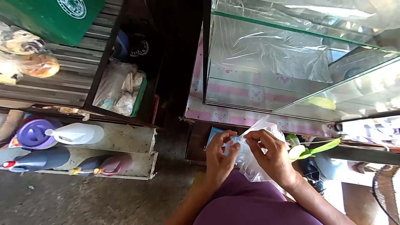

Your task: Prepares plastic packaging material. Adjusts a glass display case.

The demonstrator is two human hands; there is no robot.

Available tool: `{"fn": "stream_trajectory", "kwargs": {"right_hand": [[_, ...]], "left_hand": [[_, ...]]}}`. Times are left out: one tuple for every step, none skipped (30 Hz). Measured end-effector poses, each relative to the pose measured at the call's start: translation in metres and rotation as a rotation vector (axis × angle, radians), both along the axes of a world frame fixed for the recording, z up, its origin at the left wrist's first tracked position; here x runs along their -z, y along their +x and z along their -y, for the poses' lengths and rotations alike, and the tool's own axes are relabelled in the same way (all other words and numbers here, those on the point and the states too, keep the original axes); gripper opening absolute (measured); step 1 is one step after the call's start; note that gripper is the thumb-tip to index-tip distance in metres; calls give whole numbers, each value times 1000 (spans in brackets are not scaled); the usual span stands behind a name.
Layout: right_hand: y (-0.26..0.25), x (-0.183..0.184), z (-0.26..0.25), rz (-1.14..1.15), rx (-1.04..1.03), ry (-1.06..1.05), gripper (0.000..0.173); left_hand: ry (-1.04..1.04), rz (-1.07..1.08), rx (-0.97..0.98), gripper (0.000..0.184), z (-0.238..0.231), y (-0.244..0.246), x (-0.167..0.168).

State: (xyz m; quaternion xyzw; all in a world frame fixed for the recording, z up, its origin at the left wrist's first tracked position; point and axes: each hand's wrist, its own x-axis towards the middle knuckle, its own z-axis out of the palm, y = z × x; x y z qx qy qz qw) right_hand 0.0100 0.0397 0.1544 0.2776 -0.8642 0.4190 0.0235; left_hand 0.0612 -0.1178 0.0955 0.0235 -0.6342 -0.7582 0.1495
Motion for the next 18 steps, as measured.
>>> {"fn": "stream_trajectory", "kwargs": {"right_hand": [[0, 0, 0, -14, -5, 2, 17], [1, 1, 0, -25, -5, 3, 17], [1, 1, -1, -31, -2, 6, 17], [1, 2, -2, -36, 2, 11, 18], [2, 2, -4, -43, 3, 23, 19], [2, 2, -6, -58, 6, 45, 20], [2, 1, -8, -82, 13, 77, 20], [2, 0, -9, -117, 20, 114, 20], [2, -1, -10, -161, 28, 150, 20], [2, -2, -11, -202, 33, 181, 20], [2, -2, -12, -236, 37, 204, 19], [2, -3, -13, -264, 39, 220, 19], [2, -3, -14, -284, 37, 232, 18], [2, -2, -15, -304, 39, 244, 18], [2, -2, -15, -322, 44, 253, 17], [3, -2, -16, -335, 51, 260, 17], [3, -2, -17, -344, 59, 268, 17], [3, -3, -17, -347, 65, 277, 17]], "left_hand": [[15, -7, 13, 36, -2, -2, -1], [17, -21, 21, 36, -4, -5, -2], [3, -37, 15, 32, -6, -7, -2], [-32, -58, -3, 27, -8, -8, -2], [-86, -80, -23, 23, -9, -9, -2], [-153, -104, -52, 20, -10, -10, -1], [-228, -132, -87, 18, -11, -10, 0], [-304, -167, -123, 17, -12, -11, 1], [-378, -206, -156, 15, -13, -11, 1], [-439, -245, -178, 14, -13, -12, 1], [-481, -274, -183, 13, -14, -12, 1], [-504, -292, -174, 13, -14, -13, 1], [-517, -307, -164, 13, -15, -14, 1], [-535, -323, -154, 14, -15, -14, 1], [-559, -340, -146, 15, -16, -16, 2], [-579, -353, -138, 15, -16, -17, 3], [-598, -358, -132, 16, -17, -17, 3], [-618, -357, -129, 17, -18, -18, 3]]}}
